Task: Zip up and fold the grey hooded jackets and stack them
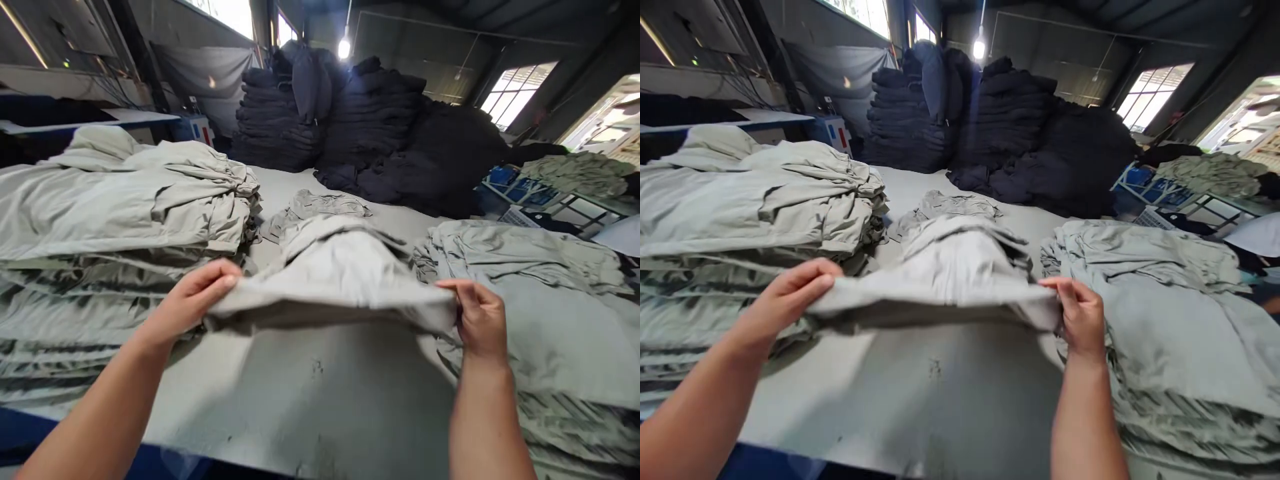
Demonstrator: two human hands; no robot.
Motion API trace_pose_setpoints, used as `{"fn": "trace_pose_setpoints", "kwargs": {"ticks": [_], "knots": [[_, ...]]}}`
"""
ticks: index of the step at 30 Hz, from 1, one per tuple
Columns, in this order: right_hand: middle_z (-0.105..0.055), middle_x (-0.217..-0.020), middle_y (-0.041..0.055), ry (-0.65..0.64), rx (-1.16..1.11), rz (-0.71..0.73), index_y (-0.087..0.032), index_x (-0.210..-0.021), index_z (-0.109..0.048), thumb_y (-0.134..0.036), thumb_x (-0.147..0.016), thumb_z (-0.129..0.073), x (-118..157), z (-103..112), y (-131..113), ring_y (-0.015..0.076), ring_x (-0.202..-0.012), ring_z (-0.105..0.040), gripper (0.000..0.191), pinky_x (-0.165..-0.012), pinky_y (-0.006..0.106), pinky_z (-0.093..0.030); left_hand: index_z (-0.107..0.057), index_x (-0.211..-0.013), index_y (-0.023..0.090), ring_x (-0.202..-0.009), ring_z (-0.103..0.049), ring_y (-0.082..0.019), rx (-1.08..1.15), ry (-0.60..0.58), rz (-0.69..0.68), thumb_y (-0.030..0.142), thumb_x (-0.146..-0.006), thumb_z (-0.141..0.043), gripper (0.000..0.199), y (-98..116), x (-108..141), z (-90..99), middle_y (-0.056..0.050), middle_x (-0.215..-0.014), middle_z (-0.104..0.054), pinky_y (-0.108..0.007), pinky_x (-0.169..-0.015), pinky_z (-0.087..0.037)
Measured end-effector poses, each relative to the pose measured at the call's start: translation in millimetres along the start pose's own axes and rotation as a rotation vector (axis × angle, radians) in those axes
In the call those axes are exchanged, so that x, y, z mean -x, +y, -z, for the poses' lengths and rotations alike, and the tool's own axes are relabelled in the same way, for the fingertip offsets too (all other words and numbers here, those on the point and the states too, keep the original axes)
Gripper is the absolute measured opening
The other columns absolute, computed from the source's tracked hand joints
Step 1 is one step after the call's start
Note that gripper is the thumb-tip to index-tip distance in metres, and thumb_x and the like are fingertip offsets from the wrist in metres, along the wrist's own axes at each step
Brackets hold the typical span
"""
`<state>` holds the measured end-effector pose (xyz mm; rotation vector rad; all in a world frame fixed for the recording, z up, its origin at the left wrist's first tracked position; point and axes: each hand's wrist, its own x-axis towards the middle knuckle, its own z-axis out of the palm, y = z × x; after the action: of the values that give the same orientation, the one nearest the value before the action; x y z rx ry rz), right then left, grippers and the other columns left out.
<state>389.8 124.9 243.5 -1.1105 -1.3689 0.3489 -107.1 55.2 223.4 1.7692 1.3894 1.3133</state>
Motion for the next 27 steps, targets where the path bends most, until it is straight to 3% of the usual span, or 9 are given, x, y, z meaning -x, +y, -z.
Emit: {"fn": "trace_pose_setpoints", "kwargs": {"ticks": [3, 6, 8, 10, 14, 17, 19, 23, 27], "knots": [[-0.067, -0.062, 0.0038, -0.13, -0.035, -0.175, -0.019, -0.082, -0.081, -0.079, -0.089, -0.063, 62, 31, 3, 0.0138, -0.053, -0.055, 0.064, -0.05, 0.026, -0.044, -0.073, -0.091, 0.02, -0.062, -0.058, -0.016, 0.011, -0.249, 0.162, 0.07, -0.098, -0.051, 0.055, -20, 65, 11.7, -0.003, -0.071, -0.067, -0.025, -0.057, -0.049], [-0.072, -0.068, 0.0055, -0.226, 0.046, -0.266, -0.019, -0.087, -0.082, -0.08, -0.087, -0.064, 101, 31, 18, 0.0156, -0.058, -0.06, 0.064, -0.058, 0.028, -0.051, -0.077, -0.099, 0.021, -0.079, -0.07, -0.021, -0.121, -0.267, 0.159, 0.07, -0.097, -0.051, 0.055, -56, 99, -3.7, -0.007, -0.089, -0.077, -0.03, -0.071, -0.058], [-0.078, -0.079, 0.0081, -0.362, 0.134, -0.315, -0.019, -0.093, -0.083, -0.076, -0.088, -0.063, 123, 16, 30, 0.0204, -0.07, -0.069, 0.061, -0.07, 0.034, -0.058, -0.079, -0.108, 0.023, -0.106, -0.073, -0.027, -0.275, -0.286, 0.08, 0.064, -0.098, -0.054, 0.048, -80, 119, -28.0, -0.011, -0.114, -0.079, -0.037, -0.092, -0.06], [-0.082, -0.101, 0.0118, -0.52, 0.254, -0.308, -0.019, -0.103, -0.083, -0.066, -0.093, -0.062, 150, -5, 40, 0.0267, -0.094, -0.075, 0.053, -0.091, 0.041, -0.059, -0.077, -0.124, 0.025, -0.134, -0.063, -0.034, -0.455, -0.318, 0.008, 0.056, -0.098, -0.057, 0.045, -100, 142, -58.8, -0.015, -0.142, -0.07, -0.048, -0.113, -0.051], [-0.059, -0.156, 0.0163, -0.741, 0.747, -0.27, -0.023, -0.14, -0.071, -0.047, -0.094, -0.069, 220, -53, 55, 0.0361, -0.149, -0.049, 0.052, -0.123, 0.058, -0.035, -0.065, -0.148, 0.031, -0.158, -0.034, -0.045, -0.841, -0.307, 0.072, 0.046, -0.101, -0.056, 0.05, -128, 197, -111.4, -0.013, -0.167, -0.048, -0.074, -0.12, -0.032], [-0.037, -0.172, 0.0145, -0.741, 0.962, -0.205, -0.024, -0.159, -0.052, -0.048, -0.102, -0.06, 271, -78, 59, 0.0376, -0.162, -0.025, 0.063, -0.128, 0.063, -0.018, -0.056, -0.156, 0.035, -0.161, -0.026, -0.046, -0.955, -0.241, 0.069, 0.046, -0.106, -0.047, 0.052, -139, 232, -121.8, -0.009, -0.171, -0.041, -0.079, -0.12, -0.026], [-0.037, -0.173, 0.0127, -0.694, 0.963, -0.129, -0.024, -0.161, -0.05, -0.047, -0.107, -0.051, 294, -86, 58, 0.036, -0.162, -0.023, 0.059, -0.129, 0.062, -0.016, -0.055, -0.157, 0.036, -0.161, -0.027, -0.045, -0.969, -0.218, 0.065, 0.046, -0.107, -0.045, 0.052, -143, 248, -116.2, -0.007, -0.172, -0.041, -0.077, -0.12, -0.026], [-0.057, -0.156, 0.0129, -0.594, 0.891, -0.072, -0.027, -0.151, -0.061, -0.045, -0.102, -0.059, 309, -87, 50, 0.0343, -0.146, -0.044, 0.052, -0.122, 0.055, -0.03, -0.055, -0.157, 0.035, -0.161, -0.028, -0.042, -0.953, -0.169, 0.024, 0.042, -0.107, -0.045, 0.051, -143, 275, -99.3, -0.007, -0.17, -0.044, -0.073, -0.124, -0.024], [-0.071, -0.129, 0.0114, -0.532, 0.798, -0.165, -0.026, -0.125, -0.079, -0.034, -0.097, -0.067, 304, -85, 39, 0.0307, -0.123, -0.058, 0.031, -0.106, 0.046, -0.041, -0.06, -0.154, 0.029, -0.159, -0.032, -0.044, -0.886, -0.138, 0.008, 0.039, -0.106, -0.046, 0.05, -144, 298, -94.4, -0.01, -0.166, -0.049, -0.074, -0.123, -0.027]]}}
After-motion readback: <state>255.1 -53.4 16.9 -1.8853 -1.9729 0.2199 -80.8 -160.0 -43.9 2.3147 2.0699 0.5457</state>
